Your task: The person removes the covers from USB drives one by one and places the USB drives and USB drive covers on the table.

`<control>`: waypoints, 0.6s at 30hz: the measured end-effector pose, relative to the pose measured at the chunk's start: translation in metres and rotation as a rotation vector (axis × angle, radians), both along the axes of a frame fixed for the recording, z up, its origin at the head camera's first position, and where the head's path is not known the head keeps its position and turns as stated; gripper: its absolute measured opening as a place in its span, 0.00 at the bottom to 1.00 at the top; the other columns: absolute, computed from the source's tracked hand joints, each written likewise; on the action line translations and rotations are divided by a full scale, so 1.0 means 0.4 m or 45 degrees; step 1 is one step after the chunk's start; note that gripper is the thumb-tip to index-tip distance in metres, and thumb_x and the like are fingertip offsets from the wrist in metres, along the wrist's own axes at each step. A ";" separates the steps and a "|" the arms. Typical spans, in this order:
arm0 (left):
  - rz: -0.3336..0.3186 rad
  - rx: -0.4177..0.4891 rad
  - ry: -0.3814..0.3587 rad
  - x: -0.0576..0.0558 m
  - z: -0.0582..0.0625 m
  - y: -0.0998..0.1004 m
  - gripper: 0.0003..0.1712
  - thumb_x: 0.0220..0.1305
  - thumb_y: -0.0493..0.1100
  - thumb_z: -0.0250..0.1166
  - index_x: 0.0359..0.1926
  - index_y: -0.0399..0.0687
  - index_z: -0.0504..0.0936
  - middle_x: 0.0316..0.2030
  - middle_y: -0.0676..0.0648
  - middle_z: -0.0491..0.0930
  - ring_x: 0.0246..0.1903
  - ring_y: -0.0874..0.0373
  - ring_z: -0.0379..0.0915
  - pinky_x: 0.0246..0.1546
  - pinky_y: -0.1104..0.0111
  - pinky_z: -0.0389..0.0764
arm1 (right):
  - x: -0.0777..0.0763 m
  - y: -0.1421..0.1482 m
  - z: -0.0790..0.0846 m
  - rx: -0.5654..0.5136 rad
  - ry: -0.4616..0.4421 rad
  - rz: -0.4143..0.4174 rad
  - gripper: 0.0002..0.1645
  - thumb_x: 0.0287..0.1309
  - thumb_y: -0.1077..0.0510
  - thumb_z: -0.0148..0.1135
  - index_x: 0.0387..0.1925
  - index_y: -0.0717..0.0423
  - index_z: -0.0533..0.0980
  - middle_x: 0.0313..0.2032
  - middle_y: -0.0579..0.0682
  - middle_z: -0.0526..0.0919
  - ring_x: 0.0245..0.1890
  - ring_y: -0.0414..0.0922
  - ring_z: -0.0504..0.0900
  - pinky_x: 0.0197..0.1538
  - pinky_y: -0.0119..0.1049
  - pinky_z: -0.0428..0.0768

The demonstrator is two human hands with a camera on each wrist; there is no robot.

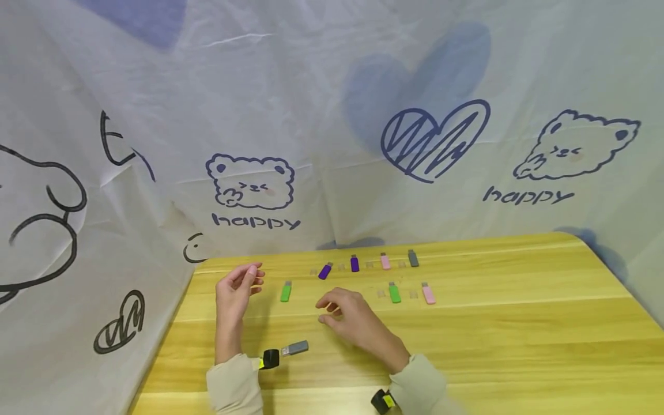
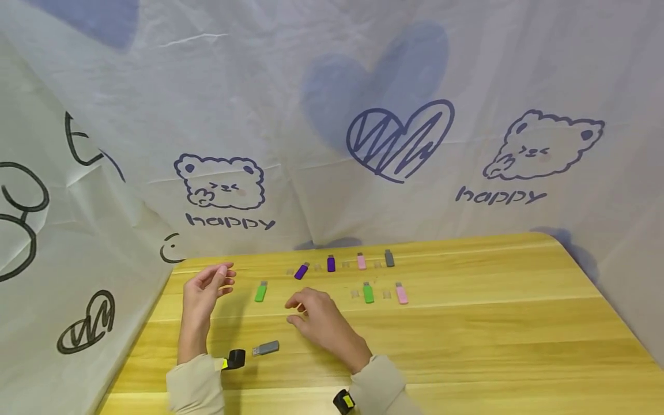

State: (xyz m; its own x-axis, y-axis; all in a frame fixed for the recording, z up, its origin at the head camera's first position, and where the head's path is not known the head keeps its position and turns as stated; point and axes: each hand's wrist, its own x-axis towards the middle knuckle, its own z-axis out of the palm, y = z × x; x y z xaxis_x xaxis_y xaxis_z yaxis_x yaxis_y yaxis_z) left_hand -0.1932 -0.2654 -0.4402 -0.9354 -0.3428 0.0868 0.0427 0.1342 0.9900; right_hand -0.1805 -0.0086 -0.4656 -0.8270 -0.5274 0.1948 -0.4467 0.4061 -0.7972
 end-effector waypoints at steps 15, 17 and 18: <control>0.013 -0.112 -0.089 0.021 -0.021 -0.069 0.18 0.76 0.42 0.61 0.55 0.30 0.82 0.39 0.45 0.87 0.34 0.63 0.82 0.38 0.69 0.86 | 0.031 -0.140 -0.057 0.318 0.066 0.228 0.14 0.64 0.57 0.72 0.49 0.57 0.85 0.43 0.44 0.83 0.44 0.37 0.80 0.49 0.27 0.80; 0.015 -0.099 -0.097 0.021 -0.023 -0.071 0.18 0.76 0.42 0.62 0.55 0.30 0.82 0.38 0.46 0.87 0.35 0.61 0.83 0.39 0.68 0.86 | 0.036 -0.150 -0.059 0.327 0.075 0.236 0.14 0.64 0.56 0.72 0.48 0.57 0.86 0.42 0.44 0.83 0.42 0.36 0.78 0.47 0.26 0.79; 0.016 -0.096 -0.100 0.021 -0.024 -0.072 0.17 0.76 0.41 0.62 0.55 0.30 0.82 0.38 0.46 0.87 0.35 0.61 0.83 0.39 0.68 0.87 | 0.039 -0.155 -0.061 0.338 0.080 0.238 0.13 0.64 0.56 0.72 0.48 0.57 0.86 0.41 0.44 0.82 0.41 0.36 0.78 0.47 0.26 0.79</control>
